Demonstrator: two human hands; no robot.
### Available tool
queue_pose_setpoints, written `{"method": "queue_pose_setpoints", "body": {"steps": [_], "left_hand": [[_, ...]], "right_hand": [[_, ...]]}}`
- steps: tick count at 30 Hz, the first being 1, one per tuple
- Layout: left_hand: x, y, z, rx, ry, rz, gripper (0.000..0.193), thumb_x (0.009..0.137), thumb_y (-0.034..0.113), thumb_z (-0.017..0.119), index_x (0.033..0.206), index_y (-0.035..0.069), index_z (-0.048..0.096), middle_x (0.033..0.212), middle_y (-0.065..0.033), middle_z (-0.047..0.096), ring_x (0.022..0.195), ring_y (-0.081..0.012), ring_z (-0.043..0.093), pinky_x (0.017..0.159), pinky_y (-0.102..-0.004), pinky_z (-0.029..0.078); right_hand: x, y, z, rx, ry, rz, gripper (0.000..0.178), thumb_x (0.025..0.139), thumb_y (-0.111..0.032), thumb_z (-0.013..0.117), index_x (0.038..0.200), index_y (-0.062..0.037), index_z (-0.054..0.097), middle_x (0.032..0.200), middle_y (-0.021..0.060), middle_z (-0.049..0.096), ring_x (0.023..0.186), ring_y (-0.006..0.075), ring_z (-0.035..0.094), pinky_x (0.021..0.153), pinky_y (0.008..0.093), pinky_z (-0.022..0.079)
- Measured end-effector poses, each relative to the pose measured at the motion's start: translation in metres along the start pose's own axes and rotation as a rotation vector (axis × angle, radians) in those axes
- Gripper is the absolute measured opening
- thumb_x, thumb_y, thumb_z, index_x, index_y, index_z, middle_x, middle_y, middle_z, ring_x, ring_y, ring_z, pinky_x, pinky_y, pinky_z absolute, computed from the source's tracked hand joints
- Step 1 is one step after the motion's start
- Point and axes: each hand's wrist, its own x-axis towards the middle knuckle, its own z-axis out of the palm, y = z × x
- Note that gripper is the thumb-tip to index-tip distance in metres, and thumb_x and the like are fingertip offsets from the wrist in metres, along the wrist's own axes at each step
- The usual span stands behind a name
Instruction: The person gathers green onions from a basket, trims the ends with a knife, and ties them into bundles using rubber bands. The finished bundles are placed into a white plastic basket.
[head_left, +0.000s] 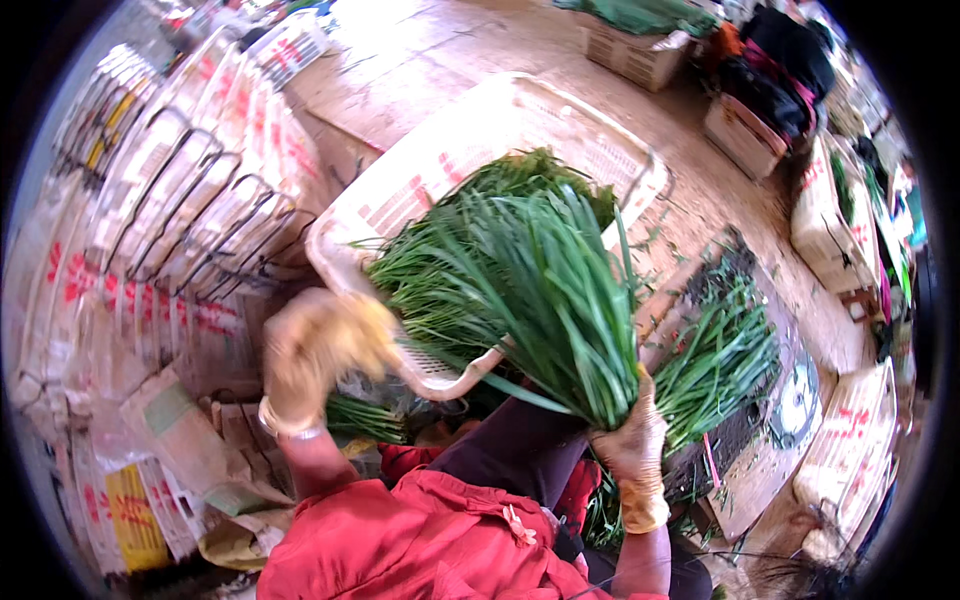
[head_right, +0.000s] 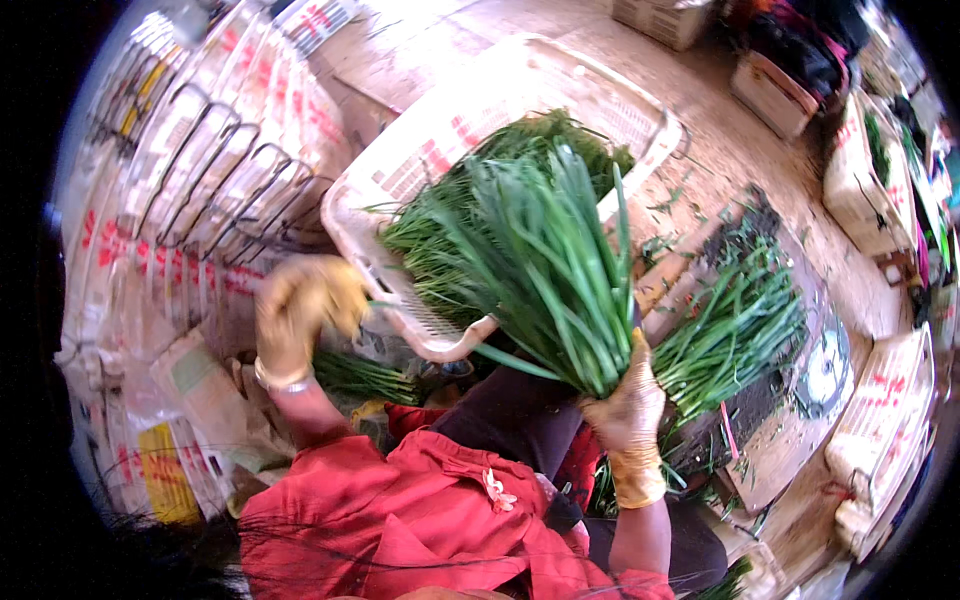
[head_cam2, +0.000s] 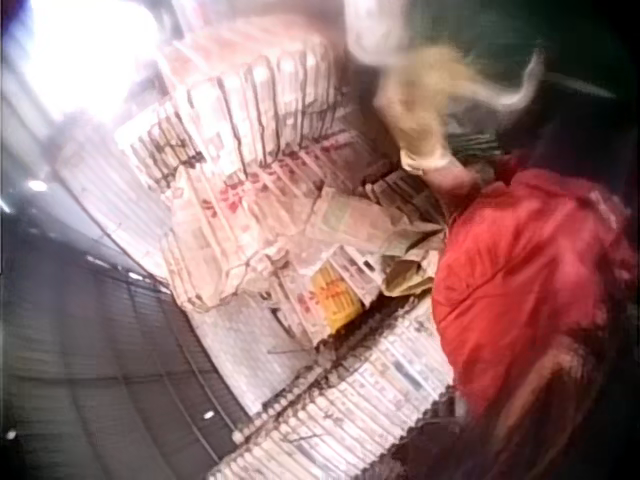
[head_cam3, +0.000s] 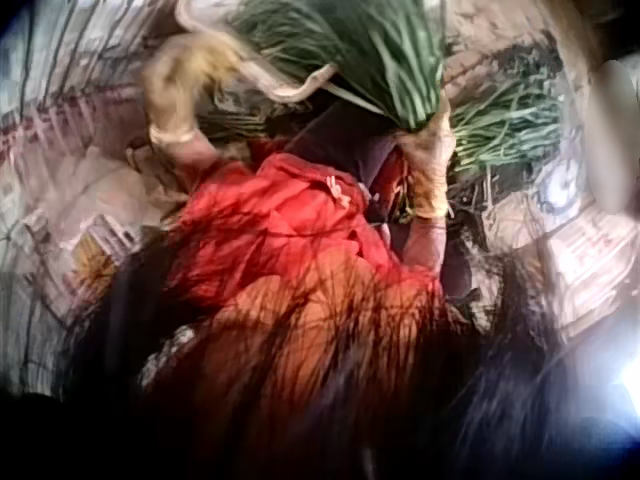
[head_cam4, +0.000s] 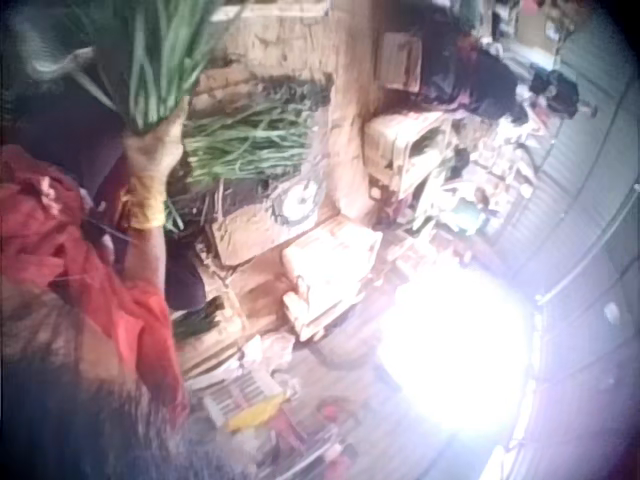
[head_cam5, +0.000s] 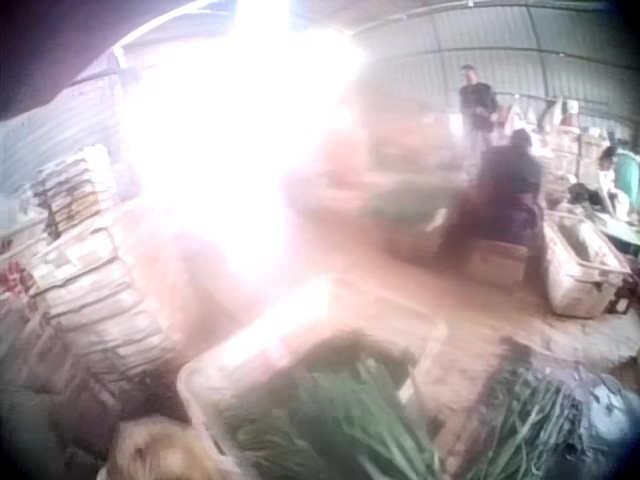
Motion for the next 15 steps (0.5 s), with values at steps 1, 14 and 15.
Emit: {"method": "queue_pose_setpoints", "body": {"steps": [1, 14, 15], "left_hand": [[0.001, 0.010, -0.001, -0.296, -0.635, -0.141, 0.024, 0.095, 0.021, 0.057, 0.100, -0.002, 0.064, 0.092, -0.0156, 0.069, 0.072, -0.0160, 0.064, 0.068, -0.0274, 0.052], [-0.056, -0.092, 0.135, -1.256, -0.128, -0.367, 0.086, 0.069, 0.026, 0.085, 0.140, 0.006, 0.041, 0.132, -0.0077, 0.053, 0.117, -0.0188, 0.054, 0.102, -0.0357, 0.042], [-0.041, -0.079, 0.117, -1.298, -0.089, -0.304, 0.083, 0.072, 0.025, 0.082, 0.140, 0.005, 0.040, 0.132, -0.0087, 0.053, 0.117, -0.0206, 0.055, 0.102, -0.0370, 0.043]], "right_hand": [[0.005, -0.004, -0.002, 0.098, -0.061, 0.068, 0.097, 0.056, -0.010, 0.081, 0.140, -0.0003, 0.033, 0.103, 0.0218, 0.067, 0.091, 0.0387, 0.067, 0.081, 0.0415, 0.054], [-0.023, -0.133, 0.018, -0.061, -0.049, -0.296, 0.073, 0.074, -0.016, 0.074, 0.138, -0.0071, 0.042, 0.103, 0.0214, 0.067, 0.088, 0.0402, 0.067, 0.071, 0.0412, 0.054], [-0.014, -0.132, 0.030, -0.101, -0.018, -0.417, 0.073, 0.073, -0.014, 0.074, 0.139, -0.0068, 0.042, 0.103, 0.0211, 0.067, 0.087, 0.0403, 0.067, 0.070, 0.0414, 0.055]]}}
